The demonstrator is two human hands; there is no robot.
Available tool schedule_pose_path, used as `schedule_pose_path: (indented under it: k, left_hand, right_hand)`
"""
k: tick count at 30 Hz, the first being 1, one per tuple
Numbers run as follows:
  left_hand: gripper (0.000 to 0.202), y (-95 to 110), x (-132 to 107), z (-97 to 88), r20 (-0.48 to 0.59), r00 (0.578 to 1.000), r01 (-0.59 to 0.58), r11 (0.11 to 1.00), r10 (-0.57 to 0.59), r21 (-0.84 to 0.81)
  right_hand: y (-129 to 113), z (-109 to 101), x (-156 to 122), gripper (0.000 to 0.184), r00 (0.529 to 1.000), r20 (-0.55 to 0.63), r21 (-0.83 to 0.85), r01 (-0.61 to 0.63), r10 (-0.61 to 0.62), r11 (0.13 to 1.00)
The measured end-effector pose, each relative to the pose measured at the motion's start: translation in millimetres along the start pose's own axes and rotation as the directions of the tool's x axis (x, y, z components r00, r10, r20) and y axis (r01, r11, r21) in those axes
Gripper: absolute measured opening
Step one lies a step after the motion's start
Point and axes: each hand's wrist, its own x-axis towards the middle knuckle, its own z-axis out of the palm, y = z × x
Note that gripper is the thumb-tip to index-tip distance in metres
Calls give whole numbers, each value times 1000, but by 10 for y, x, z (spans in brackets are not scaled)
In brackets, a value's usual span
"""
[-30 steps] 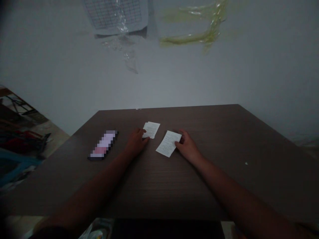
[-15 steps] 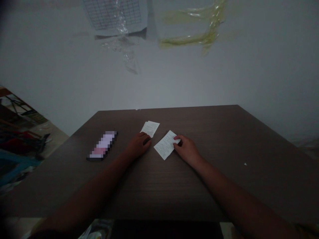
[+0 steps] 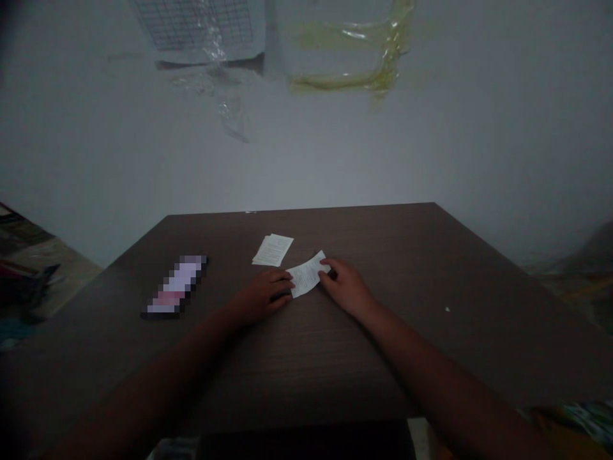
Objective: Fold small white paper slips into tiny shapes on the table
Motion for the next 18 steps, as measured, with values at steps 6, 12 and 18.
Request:
schedule_pose_path:
  k: [6, 12, 18]
  left_hand:
    - [25, -57, 14, -8, 41, 999, -6, 1000, 5, 20]
    - [24, -65, 0, -18, 35, 999, -22, 1000, 22, -7]
    - [23, -28, -5, -41, 52, 998, -25, 1000, 26, -14]
  right_hand:
    - [-8, -7, 3, 31, 991, -121, 217, -29, 57, 976]
    - [-49, 42, -7, 29, 985, -146, 365, -37, 96, 930]
    - [-78, 70, -59, 19, 994, -99, 254, 73, -49, 965]
